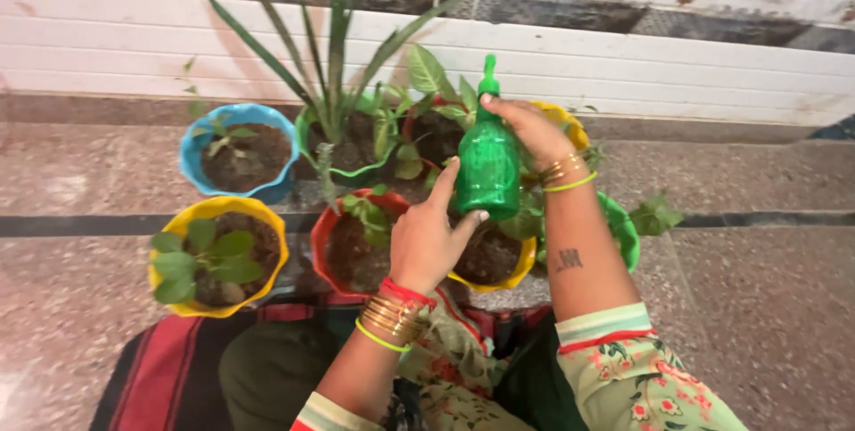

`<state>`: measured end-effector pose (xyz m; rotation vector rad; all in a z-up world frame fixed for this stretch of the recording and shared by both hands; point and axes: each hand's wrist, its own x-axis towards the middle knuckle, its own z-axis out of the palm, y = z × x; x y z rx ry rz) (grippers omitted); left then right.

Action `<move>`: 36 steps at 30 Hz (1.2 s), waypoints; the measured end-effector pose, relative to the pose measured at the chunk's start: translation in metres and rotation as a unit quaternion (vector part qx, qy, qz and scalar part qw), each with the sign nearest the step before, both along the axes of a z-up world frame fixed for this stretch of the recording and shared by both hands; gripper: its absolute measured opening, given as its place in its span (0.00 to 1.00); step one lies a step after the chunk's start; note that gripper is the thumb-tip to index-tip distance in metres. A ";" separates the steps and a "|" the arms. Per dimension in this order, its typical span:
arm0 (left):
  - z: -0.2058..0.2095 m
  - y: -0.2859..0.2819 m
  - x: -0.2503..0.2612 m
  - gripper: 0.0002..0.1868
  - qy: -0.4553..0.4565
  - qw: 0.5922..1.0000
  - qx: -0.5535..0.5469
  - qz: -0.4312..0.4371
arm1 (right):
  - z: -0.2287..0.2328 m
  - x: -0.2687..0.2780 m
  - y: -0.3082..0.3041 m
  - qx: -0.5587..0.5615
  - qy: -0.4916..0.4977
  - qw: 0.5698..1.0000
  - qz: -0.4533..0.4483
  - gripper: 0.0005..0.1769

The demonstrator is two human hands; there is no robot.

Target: The person sits on the floor and uses a green spray bottle to mist water onto several potted plants arranged in a circle. The person repeatedly pumps the spray bottle and directs the mist over the leaves and soil of each pot.

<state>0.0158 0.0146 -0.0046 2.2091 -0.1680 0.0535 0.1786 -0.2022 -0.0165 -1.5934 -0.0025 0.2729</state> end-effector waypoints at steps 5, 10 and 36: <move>-0.023 0.034 0.005 0.43 -0.015 0.999 0.043 -0.007 | -0.046 0.018 0.032 -0.031 0.078 0.996 -0.012 0.23; -0.020 0.053 -0.002 0.43 0.014 0.999 0.047 0.001 | -0.054 0.011 0.065 -0.060 0.030 0.998 0.007 0.25; 0.016 0.155 -0.057 0.41 -0.032 0.951 0.251 0.176 | -0.034 0.006 0.243 0.057 0.077 0.968 0.233 0.23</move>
